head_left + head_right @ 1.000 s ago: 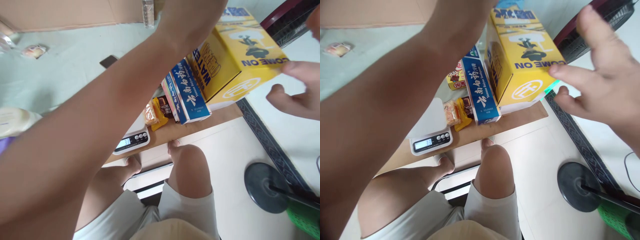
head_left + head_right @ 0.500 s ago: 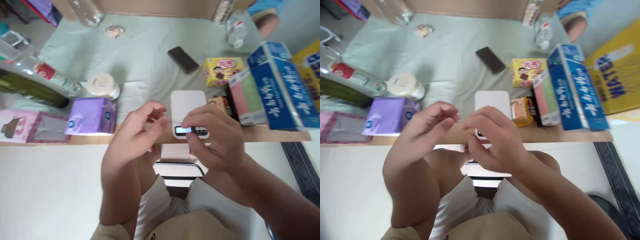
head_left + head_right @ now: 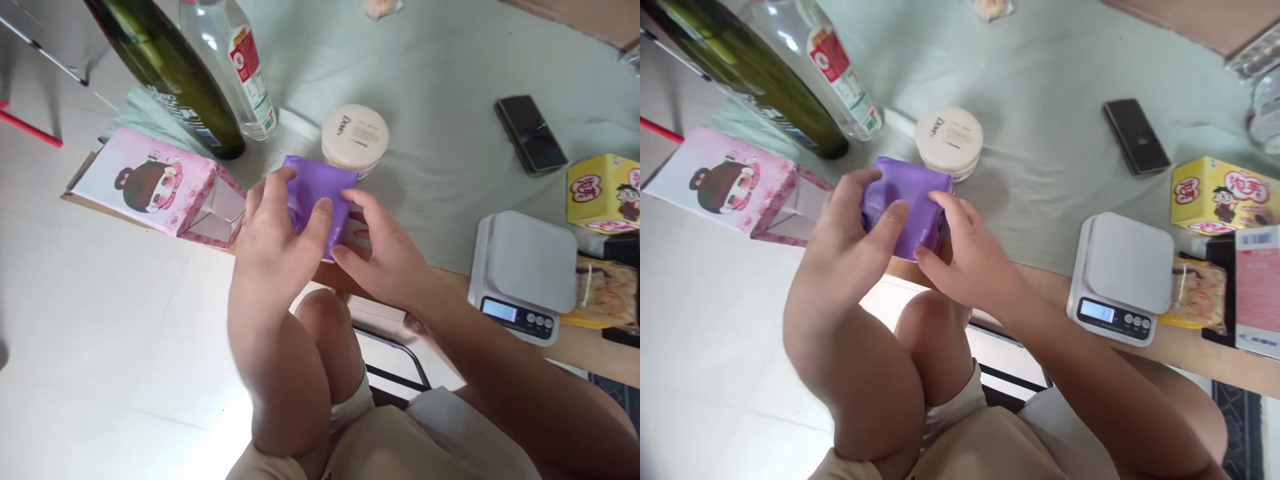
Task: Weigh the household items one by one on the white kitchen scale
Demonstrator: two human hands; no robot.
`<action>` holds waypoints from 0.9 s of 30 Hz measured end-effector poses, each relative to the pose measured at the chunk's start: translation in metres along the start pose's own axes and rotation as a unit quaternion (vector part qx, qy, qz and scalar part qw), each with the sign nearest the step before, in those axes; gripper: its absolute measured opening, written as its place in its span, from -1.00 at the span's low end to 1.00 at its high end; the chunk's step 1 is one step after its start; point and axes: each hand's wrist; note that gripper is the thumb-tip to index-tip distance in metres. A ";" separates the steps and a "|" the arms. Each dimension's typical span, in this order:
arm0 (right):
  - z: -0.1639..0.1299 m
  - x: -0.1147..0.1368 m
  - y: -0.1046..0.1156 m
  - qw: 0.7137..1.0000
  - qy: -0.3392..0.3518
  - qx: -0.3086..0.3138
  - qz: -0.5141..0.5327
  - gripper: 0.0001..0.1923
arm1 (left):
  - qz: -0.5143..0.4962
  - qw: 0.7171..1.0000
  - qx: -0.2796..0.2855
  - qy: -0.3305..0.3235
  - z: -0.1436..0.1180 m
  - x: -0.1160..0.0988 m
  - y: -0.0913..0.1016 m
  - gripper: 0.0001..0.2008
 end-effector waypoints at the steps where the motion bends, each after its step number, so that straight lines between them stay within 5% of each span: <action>1: 0.001 0.000 -0.007 1.000 -0.011 0.012 0.011 -0.25 | -0.010 1.000 0.002 0.022 0.001 0.003 0.001 -0.60; 4: -0.005 0.001 -0.021 0.999 -0.021 0.016 0.020 -0.12 | -0.018 0.999 0.020 0.044 -0.001 0.002 0.009 -0.64; 7: -0.020 -0.001 -0.022 1.000 0.011 -0.019 0.001 -0.04 | -0.058 0.997 0.038 -0.027 -0.012 -0.008 0.024 -0.70; 12: -0.063 -0.024 0.024 0.966 0.142 -0.209 -0.052 -0.15 | -0.304 0.931 0.135 -0.149 -0.026 -0.027 0.023 -0.82; 16: -0.101 -0.062 0.092 0.908 0.165 -0.363 -0.129 -0.13 | -0.317 0.878 0.265 -0.242 -0.026 -0.048 -0.037 -0.72; 19: -0.125 -0.098 0.137 0.874 0.149 -0.420 -0.196 -0.16 | -0.315 0.842 0.370 -0.233 -0.033 -0.066 -0.099 -0.54; 23: -0.147 -0.135 0.168 0.883 0.071 -0.408 -0.220 -0.22 | -0.299 0.838 0.411 -0.199 -0.046 -0.084 -0.156 -0.48; 27: -0.161 -0.137 0.183 0.916 -0.004 -0.362 -0.175 -0.26 | -0.248 0.873 0.389 -0.159 -0.046 -0.096 -0.174 -0.67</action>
Point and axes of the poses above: each hand's wrist, its own z-axis towards the middle knuckle, its own y-axis out of the back of the hand, x = y × z, and after that the axes turned 9 degrees about -y, right-handed
